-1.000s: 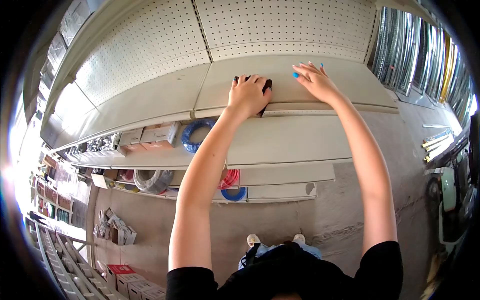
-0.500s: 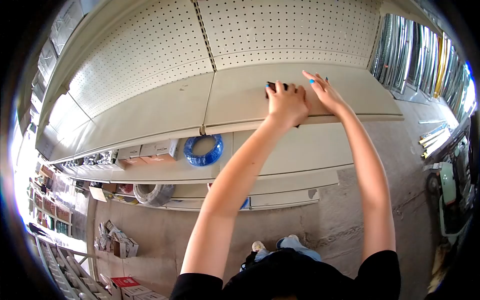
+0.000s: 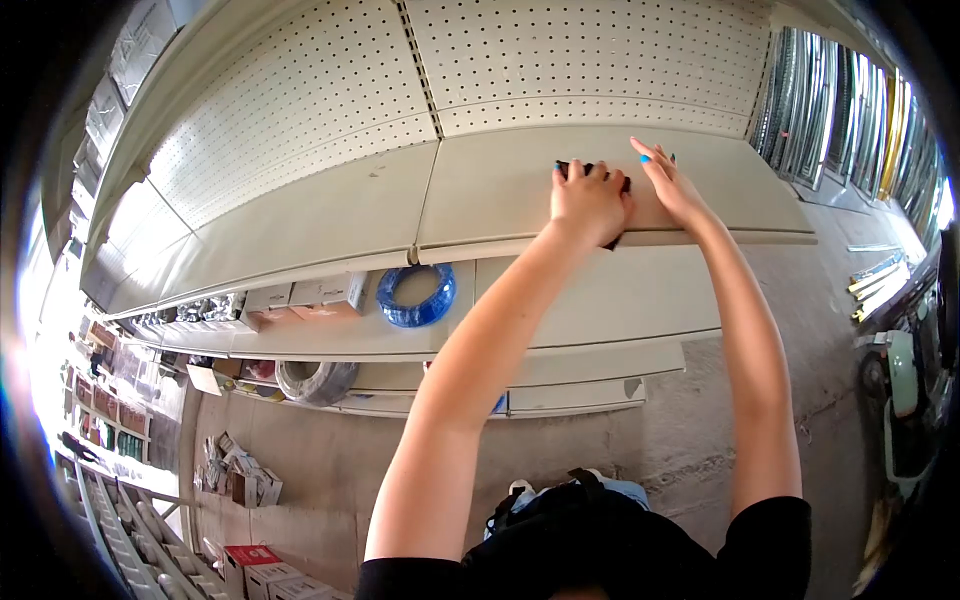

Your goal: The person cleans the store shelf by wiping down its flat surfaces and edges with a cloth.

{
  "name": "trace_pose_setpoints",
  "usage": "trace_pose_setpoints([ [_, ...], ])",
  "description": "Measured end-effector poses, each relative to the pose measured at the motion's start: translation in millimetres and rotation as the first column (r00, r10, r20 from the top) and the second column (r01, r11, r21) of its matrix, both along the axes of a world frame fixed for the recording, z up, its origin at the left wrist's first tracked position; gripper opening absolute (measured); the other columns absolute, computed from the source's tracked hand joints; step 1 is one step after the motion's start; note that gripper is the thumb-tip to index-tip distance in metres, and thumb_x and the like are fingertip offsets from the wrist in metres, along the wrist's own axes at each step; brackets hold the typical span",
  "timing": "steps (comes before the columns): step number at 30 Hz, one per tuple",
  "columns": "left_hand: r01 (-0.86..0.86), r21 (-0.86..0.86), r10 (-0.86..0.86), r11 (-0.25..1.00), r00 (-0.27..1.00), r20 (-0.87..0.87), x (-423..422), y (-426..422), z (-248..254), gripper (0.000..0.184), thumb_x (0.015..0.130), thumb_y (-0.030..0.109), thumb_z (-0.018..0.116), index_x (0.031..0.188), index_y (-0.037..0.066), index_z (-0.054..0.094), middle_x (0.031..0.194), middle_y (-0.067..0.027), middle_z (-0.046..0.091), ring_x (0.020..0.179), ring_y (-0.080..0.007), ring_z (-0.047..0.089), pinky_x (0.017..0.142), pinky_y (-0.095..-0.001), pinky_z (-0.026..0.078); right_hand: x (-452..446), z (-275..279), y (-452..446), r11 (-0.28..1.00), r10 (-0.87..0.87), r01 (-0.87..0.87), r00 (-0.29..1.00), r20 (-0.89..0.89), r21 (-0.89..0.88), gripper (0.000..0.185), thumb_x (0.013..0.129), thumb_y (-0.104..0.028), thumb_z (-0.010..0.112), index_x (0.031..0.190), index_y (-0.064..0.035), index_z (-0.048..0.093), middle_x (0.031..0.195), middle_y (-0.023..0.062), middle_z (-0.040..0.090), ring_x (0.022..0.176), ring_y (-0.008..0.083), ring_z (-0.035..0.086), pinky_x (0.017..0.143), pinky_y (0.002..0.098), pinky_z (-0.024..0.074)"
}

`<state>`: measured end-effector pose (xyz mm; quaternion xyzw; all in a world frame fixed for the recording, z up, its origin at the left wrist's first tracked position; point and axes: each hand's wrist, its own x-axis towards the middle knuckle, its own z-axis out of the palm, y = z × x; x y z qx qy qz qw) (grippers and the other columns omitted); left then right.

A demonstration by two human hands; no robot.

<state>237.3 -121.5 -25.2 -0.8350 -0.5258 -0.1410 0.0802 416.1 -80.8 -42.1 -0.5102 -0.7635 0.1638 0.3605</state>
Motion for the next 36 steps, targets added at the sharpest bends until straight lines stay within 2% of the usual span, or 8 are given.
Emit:
trace_pose_setpoints([
  [4,-0.151,-0.167,0.150,0.974,0.988,-0.017,-50.0,-2.2,13.2,0.040,0.091,0.029,0.034,0.126,0.015,0.049,0.133,-0.0064,0.047,0.123,-0.0298,0.041,0.104,-0.0433,0.034,0.1,-2.9,4.2,0.999,0.009,-0.012,0.995,0.097,0.030,0.052,0.098,-0.042,0.024,0.144,-0.0197,0.028,0.149,0.0098,0.029,0.141,0.0304,0.011,0.115,0.0401,0.0067],
  [7,-0.232,-0.159,0.224,0.960,0.972,-0.066,-85.4,-14.8,22.9,0.041,0.090,0.029,0.035,0.126,0.016,0.049,0.134,-0.0057,0.047,0.123,-0.0304,0.041,0.103,-0.0423,0.034,-10.0,4.1,-7.2,0.999,-0.052,0.049,0.974,0.220,0.019,0.051,0.098,-0.042,0.024,0.145,-0.0225,0.026,0.149,0.0073,0.027,0.141,0.0277,0.011,0.115,0.0388,0.0071],
  [10,-0.268,-0.028,0.269,0.963,0.963,0.006,-110.6,-6.2,2.2,0.041,0.090,0.030,0.035,0.126,0.017,0.048,0.134,-0.0046,0.046,0.123,-0.0304,0.040,0.104,-0.0424,0.034,-14.2,4.2,-9.8,0.998,-0.058,0.047,0.941,0.335,0.040,0.051,0.098,-0.041,0.025,0.145,-0.0218,0.026,0.150,0.0053,0.027,0.141,0.0256,0.012,0.116,0.0379,0.0077],
  [17,-0.335,-0.133,0.321,0.933,0.940,-0.114,-87.3,-12.2,15.9,0.041,0.091,0.029,0.035,0.128,0.017,0.047,0.135,-0.0041,0.046,0.125,-0.0334,0.038,0.105,-0.0494,0.030,-21.4,6.7,-13.4,0.999,-0.034,0.024,0.958,0.285,0.039,0.052,0.098,-0.041,0.024,0.145,-0.0200,0.025,0.149,0.0040,0.028,0.141,0.0254,0.014,0.116,0.0380,0.0111],
  [23,-0.071,-0.096,0.071,0.993,0.997,0.001,-8.6,-4.4,9.7,0.043,0.093,0.032,0.038,0.132,0.015,0.045,0.133,-0.0073,0.046,0.127,-0.0366,0.036,0.106,-0.0500,0.028,-17.8,2.5,-8.3,0.999,-0.007,-0.005,0.973,0.229,0.054,0.053,0.097,-0.043,0.023,0.145,-0.0181,0.028,0.148,0.0052,0.030,0.140,0.0278,0.016,0.115,0.0396,0.0114],
  [27,-0.035,-0.058,0.030,0.998,0.996,-0.084,33.9,-1.9,7.2,0.045,0.094,0.034,0.037,0.130,0.008,0.045,0.132,-0.0095,0.046,0.129,-0.0352,0.035,0.106,-0.0497,0.031,-11.7,6.3,-5.3,1.000,-0.001,0.000,0.995,0.097,0.017,0.054,0.097,-0.044,0.023,0.143,-0.0167,0.031,0.147,0.0066,0.032,0.140,0.0305,0.017,0.115,0.0414,0.0110],
  [33,0.008,-0.044,-0.006,0.999,0.999,0.049,23.0,-4.6,6.3,0.045,0.095,0.037,0.035,0.128,0.010,0.049,0.132,-0.0084,0.047,0.129,-0.0343,0.036,0.106,-0.0466,0.032,-9.7,2.0,-3.5,0.999,0.015,-0.021,0.991,0.131,0.044,0.055,0.097,-0.045,0.023,0.142,-0.0153,0.033,0.146,0.0093,0.034,0.140,0.0310,0.017,0.115,0.0415,0.0105],
  [36,-0.020,-0.174,0.020,0.984,1.000,-0.005,15.5,-9.9,22.1,0.043,0.094,0.038,0.036,0.127,0.013,0.050,0.131,-0.0071,0.048,0.128,-0.0322,0.037,0.105,-0.0443,0.033,-8.2,1.3,-5.4,0.998,0.019,-0.026,0.990,0.141,0.050,0.054,0.097,-0.044,0.024,0.142,-0.0149,0.033,0.146,0.0102,0.034,0.140,0.0303,0.016,0.115,0.0407,0.0102],
])
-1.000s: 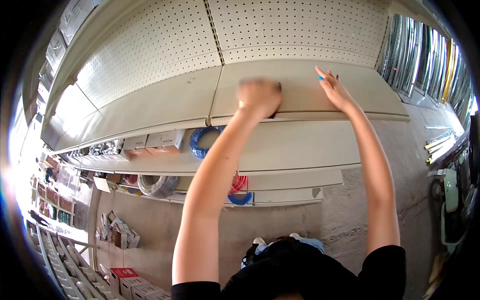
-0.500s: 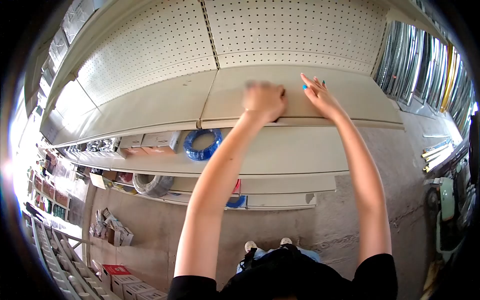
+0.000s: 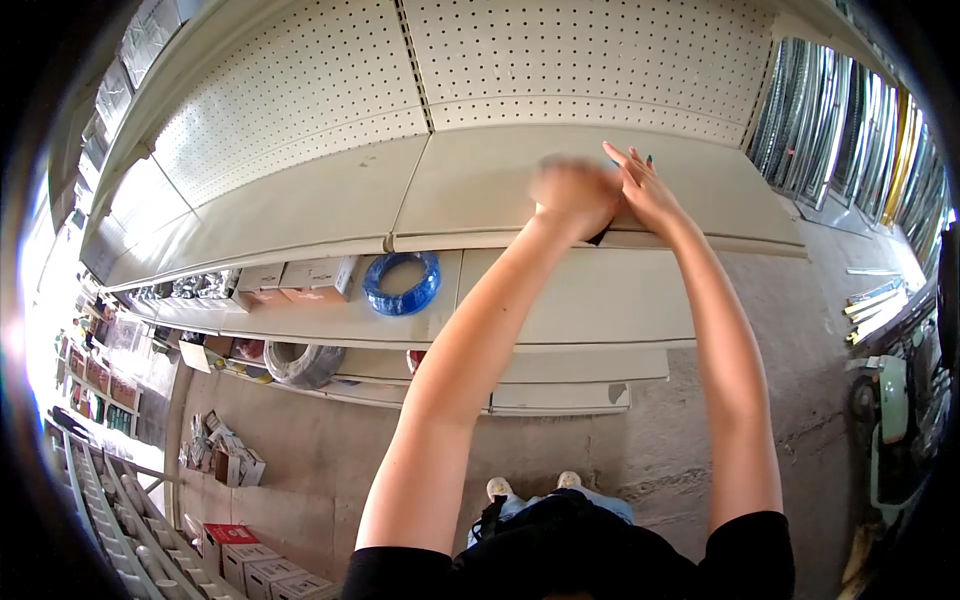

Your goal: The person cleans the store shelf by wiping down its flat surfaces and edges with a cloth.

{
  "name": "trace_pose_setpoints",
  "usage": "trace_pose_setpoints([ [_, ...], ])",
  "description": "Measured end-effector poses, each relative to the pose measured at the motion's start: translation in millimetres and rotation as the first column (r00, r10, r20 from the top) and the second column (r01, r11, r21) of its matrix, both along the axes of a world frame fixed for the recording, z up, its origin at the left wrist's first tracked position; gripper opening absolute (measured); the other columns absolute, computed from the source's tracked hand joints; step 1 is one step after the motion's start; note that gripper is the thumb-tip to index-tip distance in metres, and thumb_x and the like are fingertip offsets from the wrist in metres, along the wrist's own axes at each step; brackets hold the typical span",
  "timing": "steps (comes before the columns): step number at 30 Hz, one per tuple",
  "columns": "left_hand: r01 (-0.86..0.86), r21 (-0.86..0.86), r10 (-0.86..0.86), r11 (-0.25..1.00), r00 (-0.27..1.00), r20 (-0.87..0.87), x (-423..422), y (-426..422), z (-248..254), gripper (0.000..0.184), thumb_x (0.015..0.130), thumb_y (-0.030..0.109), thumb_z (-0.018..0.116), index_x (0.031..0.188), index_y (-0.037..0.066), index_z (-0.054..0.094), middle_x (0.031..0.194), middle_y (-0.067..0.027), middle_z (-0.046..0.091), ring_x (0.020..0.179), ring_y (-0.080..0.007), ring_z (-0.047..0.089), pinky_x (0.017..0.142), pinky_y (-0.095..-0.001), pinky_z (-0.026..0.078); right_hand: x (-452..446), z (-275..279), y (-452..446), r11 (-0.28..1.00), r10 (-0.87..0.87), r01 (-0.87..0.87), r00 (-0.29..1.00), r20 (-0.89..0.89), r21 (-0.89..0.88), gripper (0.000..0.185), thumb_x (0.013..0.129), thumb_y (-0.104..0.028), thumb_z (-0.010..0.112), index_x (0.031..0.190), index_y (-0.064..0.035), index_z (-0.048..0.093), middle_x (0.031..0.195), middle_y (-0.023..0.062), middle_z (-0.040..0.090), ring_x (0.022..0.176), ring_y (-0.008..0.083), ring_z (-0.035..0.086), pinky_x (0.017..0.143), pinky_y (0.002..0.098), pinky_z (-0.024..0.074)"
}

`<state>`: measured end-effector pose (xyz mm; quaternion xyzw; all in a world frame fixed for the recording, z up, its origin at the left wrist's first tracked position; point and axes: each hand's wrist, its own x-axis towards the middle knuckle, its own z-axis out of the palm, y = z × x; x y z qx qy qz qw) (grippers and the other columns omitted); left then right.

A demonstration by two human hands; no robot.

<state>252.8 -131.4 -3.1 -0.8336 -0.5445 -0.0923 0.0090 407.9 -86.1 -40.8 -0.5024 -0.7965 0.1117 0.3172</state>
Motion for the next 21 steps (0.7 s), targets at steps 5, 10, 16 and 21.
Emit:
trace_pose_setpoints([
  [5,-0.232,-0.117,0.237,0.966,0.971,0.030,-46.4,17.0,4.6,0.042,0.091,0.034,0.039,0.127,0.017,0.050,0.132,-0.0060,0.049,0.126,-0.0299,0.040,0.104,-0.0433,0.034,-2.7,4.1,-5.9,1.000,0.003,-0.003,0.999,0.036,-0.006,0.053,0.098,-0.043,0.025,0.142,-0.0139,0.033,0.146,0.0115,0.033,0.140,0.0293,0.015,0.115,0.0393,0.0095],
  [10,-0.396,-0.044,0.395,0.917,0.918,-0.025,-109.8,31.1,-3.4,0.045,0.089,0.034,0.037,0.130,0.019,0.048,0.134,-0.0069,0.047,0.125,-0.0331,0.040,0.103,-0.0459,0.035,-4.7,8.8,-10.4,1.000,-0.002,0.003,0.999,0.034,-0.024,0.053,0.098,-0.041,0.025,0.142,-0.0139,0.032,0.146,0.0113,0.033,0.140,0.0294,0.015,0.115,0.0391,0.0096],
  [16,-0.446,0.050,0.448,0.894,0.893,-0.033,-137.5,44.7,-20.1,0.047,0.090,0.037,0.034,0.133,0.020,0.043,0.137,-0.0071,0.044,0.124,-0.0394,0.039,0.104,-0.0497,0.033,-12.8,6.0,-11.4,0.999,-0.032,0.030,0.994,0.106,0.019,0.052,0.098,-0.041,0.026,0.142,-0.0148,0.032,0.147,0.0081,0.033,0.140,0.0265,0.017,0.116,0.0373,0.0108],
  [21,-0.406,0.075,0.408,0.911,0.913,-0.007,-124.3,37.7,-15.6,0.044,0.091,0.032,0.033,0.128,0.013,0.048,0.132,-0.0106,0.047,0.120,-0.0394,0.042,0.099,-0.0565,0.033,-18.1,10.1,-17.8,0.997,-0.078,0.076,0.980,0.181,0.020,0.051,0.098,-0.040,0.026,0.141,-0.0135,0.035,0.146,0.0075,0.034,0.139,0.0251,0.019,0.116,0.0368,0.0130],
])
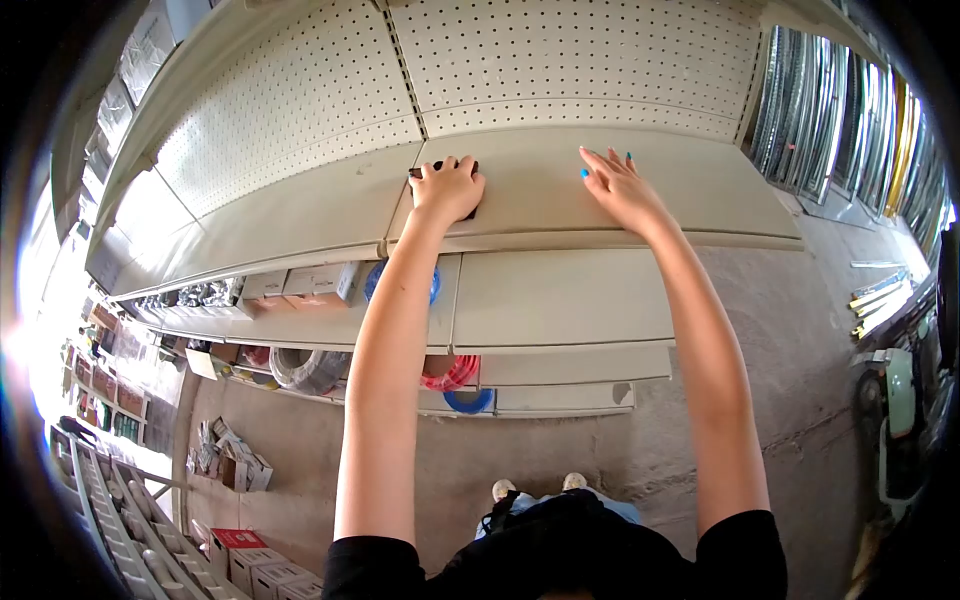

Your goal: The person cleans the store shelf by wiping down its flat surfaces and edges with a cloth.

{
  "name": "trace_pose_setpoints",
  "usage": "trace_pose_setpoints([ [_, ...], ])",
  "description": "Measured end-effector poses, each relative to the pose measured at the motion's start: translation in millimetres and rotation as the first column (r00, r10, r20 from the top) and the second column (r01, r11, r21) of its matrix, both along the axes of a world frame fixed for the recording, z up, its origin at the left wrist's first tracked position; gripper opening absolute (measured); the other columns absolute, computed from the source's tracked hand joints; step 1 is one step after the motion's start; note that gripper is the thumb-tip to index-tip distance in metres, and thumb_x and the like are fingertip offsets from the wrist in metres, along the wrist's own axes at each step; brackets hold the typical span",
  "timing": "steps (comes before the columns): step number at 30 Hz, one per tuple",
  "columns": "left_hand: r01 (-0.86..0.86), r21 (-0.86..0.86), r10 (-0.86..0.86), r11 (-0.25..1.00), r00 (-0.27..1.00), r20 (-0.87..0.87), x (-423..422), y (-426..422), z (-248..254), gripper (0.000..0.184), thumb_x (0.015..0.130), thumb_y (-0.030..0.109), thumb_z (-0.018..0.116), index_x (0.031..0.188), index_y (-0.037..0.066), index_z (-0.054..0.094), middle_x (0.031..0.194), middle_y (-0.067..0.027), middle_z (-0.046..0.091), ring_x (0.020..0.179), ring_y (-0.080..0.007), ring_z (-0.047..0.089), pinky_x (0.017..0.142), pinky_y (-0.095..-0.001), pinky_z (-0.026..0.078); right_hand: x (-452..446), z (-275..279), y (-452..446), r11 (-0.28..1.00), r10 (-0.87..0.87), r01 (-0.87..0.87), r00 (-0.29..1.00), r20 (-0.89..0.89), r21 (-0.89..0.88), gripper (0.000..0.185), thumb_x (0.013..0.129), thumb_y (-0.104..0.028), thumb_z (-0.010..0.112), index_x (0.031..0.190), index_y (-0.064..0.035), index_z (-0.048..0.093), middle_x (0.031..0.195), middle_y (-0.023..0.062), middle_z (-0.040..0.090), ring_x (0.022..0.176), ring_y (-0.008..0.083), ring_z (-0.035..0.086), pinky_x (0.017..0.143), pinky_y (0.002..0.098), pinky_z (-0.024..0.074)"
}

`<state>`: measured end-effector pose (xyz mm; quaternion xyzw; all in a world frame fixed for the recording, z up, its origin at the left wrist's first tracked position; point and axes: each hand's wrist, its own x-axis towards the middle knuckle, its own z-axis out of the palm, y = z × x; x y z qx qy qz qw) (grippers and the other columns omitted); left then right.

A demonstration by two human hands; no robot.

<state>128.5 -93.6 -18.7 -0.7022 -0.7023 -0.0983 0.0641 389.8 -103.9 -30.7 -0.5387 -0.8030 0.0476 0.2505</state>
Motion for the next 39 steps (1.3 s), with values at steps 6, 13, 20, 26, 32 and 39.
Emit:
trace_pose_setpoints([
  [6,0.182,-0.080,-0.186,0.980,0.981,-0.048,68.9,-5.9,7.0,0.045,0.092,0.035,0.032,0.135,0.022,0.041,0.139,-0.0055,0.042,0.125,-0.0383,0.038,0.104,-0.0525,0.032,2.0,-6.2,9.3,0.999,-0.011,0.006,0.987,0.162,0.035,0.049,0.097,-0.035,0.030,0.138,-0.0100,0.039,0.144,0.0078,0.036,0.139,0.0270,0.022,0.115,0.0398,0.0149],
  [13,0.306,0.083,-0.306,0.948,0.952,-0.014,126.4,-27.0,-8.6,0.043,0.094,0.038,0.038,0.131,0.017,0.045,0.135,-0.0053,0.046,0.125,-0.0359,0.039,0.104,-0.0495,0.032,11.6,-11.4,14.9,0.998,0.002,-0.006,0.998,0.064,0.059,0.048,0.097,-0.030,0.028,0.139,-0.0102,0.039,0.146,0.0088,0.034,0.139,0.0278,0.021,0.115,0.0411,0.0147],
  [20,0.294,0.006,-0.294,0.956,0.952,0.084,100.1,-39.5,4.8,0.040,0.091,0.035,0.039,0.125,0.019,0.052,0.134,-0.0038,0.047,0.125,-0.0309,0.040,0.104,-0.0432,0.033,16.5,-11.5,16.2,1.000,-0.006,0.004,0.994,0.105,0.018,0.048,0.097,-0.029,0.026,0.139,-0.0114,0.038,0.146,0.0075,0.033,0.139,0.0261,0.020,0.115,0.0386,0.0143],
  [26,0.062,0.132,-0.071,0.989,0.995,0.064,11.1,-47.2,-5.4,0.042,0.089,0.033,0.038,0.126,0.021,0.052,0.134,-0.0003,0.048,0.125,-0.0297,0.040,0.105,-0.0412,0.033,12.8,-10.6,14.1,1.000,-0.023,0.023,0.997,0.068,0.001,0.046,0.097,-0.029,0.027,0.139,-0.0143,0.039,0.146,0.0057,0.034,0.139,0.0234,0.020,0.116,0.0355,0.0137],
  [32,-0.027,0.164,0.022,0.986,0.999,0.033,-46.1,-51.6,-12.7,0.041,0.089,0.034,0.039,0.126,0.022,0.052,0.133,0.0009,0.049,0.124,-0.0289,0.041,0.104,-0.0406,0.034,9.7,-13.2,14.7,0.999,-0.031,0.027,0.995,0.095,0.046,0.046,0.097,-0.031,0.028,0.139,-0.0156,0.039,0.146,0.0050,0.034,0.139,0.0231,0.023,0.115,0.0349,0.0156],
  [39,0.021,0.179,-0.019,0.984,1.000,-0.010,-4.5,-51.3,-11.5,0.040,0.089,0.032,0.038,0.124,0.020,0.053,0.131,-0.0020,0.050,0.122,-0.0316,0.042,0.102,-0.0469,0.035,2.9,-11.6,12.4,0.999,-0.009,0.007,0.999,0.034,0.040,0.046,0.097,-0.031,0.028,0.139,-0.0148,0.039,0.145,0.0044,0.036,0.138,0.0242,0.024,0.116,0.0346,0.0160],
])
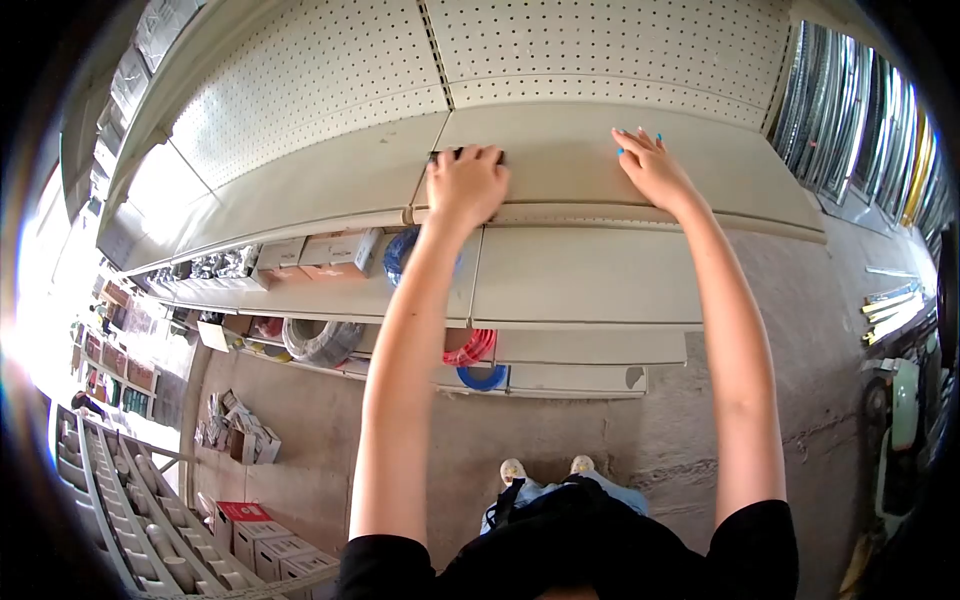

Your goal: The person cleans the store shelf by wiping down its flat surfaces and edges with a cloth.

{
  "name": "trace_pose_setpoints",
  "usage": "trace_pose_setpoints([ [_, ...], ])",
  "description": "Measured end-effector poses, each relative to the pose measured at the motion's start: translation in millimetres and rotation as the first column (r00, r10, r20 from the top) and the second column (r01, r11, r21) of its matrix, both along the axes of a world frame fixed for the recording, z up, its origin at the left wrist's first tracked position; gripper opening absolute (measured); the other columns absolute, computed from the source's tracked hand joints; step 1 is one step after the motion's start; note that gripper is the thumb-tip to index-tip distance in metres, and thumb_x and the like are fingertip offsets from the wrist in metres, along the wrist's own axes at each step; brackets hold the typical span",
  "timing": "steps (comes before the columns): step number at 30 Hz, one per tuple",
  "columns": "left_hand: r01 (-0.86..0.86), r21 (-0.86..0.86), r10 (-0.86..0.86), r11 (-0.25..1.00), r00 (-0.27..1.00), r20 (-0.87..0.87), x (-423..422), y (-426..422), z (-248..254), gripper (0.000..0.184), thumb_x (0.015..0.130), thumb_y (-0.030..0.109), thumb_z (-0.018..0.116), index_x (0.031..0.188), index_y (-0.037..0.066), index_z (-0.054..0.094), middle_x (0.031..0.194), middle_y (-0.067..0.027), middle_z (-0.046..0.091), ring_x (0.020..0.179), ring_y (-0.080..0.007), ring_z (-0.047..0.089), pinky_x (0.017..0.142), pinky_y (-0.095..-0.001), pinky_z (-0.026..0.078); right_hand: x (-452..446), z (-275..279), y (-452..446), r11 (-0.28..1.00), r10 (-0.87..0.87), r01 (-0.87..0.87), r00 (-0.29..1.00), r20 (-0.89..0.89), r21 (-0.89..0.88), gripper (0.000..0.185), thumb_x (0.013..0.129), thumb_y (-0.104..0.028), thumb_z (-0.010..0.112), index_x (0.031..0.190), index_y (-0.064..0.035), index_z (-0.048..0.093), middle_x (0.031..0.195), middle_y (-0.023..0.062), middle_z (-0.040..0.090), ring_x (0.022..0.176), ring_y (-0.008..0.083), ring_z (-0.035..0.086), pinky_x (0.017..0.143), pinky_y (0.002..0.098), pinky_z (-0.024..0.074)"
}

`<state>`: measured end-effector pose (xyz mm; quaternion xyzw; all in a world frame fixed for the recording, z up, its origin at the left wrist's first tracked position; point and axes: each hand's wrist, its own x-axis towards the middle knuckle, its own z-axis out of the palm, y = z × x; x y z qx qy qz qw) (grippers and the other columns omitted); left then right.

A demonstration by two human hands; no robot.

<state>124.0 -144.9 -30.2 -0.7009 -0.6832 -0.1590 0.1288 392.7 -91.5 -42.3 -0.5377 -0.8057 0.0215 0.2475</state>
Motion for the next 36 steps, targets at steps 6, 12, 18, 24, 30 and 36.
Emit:
trace_pose_setpoints([
  [6,0.202,-0.046,-0.202,0.978,0.979,-0.003,104.3,1.9,3.0,0.040,0.092,0.032,0.036,0.121,0.013,0.054,0.127,-0.0066,0.052,0.123,-0.0342,0.041,0.101,-0.0504,0.034,2.9,-0.2,1.5,0.999,0.030,-0.028,0.994,-0.101,0.024,0.046,0.097,-0.030,0.029,0.139,-0.0134,0.038,0.144,0.0063,0.037,0.137,0.0261,0.025,0.115,0.0362,0.0160],
  [12,0.249,-0.065,-0.248,0.966,0.968,0.032,135.3,7.9,3.0,0.043,0.094,0.035,0.032,0.120,0.009,0.055,0.125,-0.0078,0.053,0.122,-0.0345,0.041,0.101,-0.0514,0.033,7.7,4.0,0.3,1.000,0.017,-0.017,1.000,-0.007,0.007,0.046,0.097,-0.030,0.031,0.139,-0.0126,0.037,0.144,0.0079,0.037,0.138,0.0288,0.024,0.115,0.0389,0.0153],
  [18,0.260,0.019,-0.261,0.965,0.963,0.069,120.5,3.8,-1.4,0.039,0.090,0.034,0.038,0.118,0.013,0.057,0.124,-0.0060,0.053,0.122,-0.0322,0.042,0.102,-0.0486,0.034,10.9,-1.2,2.0,0.999,-0.038,0.035,0.996,0.083,0.042,0.045,0.097,-0.030,0.034,0.139,-0.0129,0.037,0.144,0.0083,0.037,0.138,0.0295,0.023,0.115,0.0394,0.0163],
  [24,0.112,-0.108,-0.101,0.988,0.990,0.102,55.5,-5.2,15.1,0.039,0.085,0.032,0.042,0.119,0.019,0.058,0.127,-0.0033,0.053,0.120,-0.0282,0.044,0.102,-0.0408,0.036,13.3,-3.3,7.8,0.999,-0.010,0.008,0.997,0.078,0.033,0.045,0.097,-0.029,0.034,0.139,-0.0133,0.038,0.144,0.0076,0.037,0.138,0.0286,0.023,0.115,0.0376,0.0162],
  [30,-0.066,-0.003,0.066,0.998,0.990,0.122,-30.3,-7.4,2.0,0.041,0.085,0.036,0.042,0.120,0.021,0.057,0.129,-0.0019,0.052,0.121,-0.0295,0.043,0.103,-0.0402,0.035,4.7,0.1,-1.2,0.999,-0.030,0.027,0.996,0.080,0.041,0.045,0.097,-0.030,0.034,0.139,-0.0131,0.038,0.143,0.0075,0.038,0.138,0.0278,0.024,0.115,0.0370,0.0171],
  [36,-0.116,-0.039,0.119,0.993,0.988,0.102,-33.4,-1.6,-0.4,0.042,0.086,0.037,0.041,0.123,0.024,0.056,0.131,-0.0006,0.050,0.123,-0.0298,0.041,0.103,-0.0422,0.035,-1.4,2.9,-6.2,0.999,-0.025,0.023,0.993,0.115,0.023,0.046,0.098,-0.032,0.033,0.139,-0.0140,0.037,0.142,0.0067,0.040,0.137,0.0274,0.025,0.115,0.0370,0.0176],
])
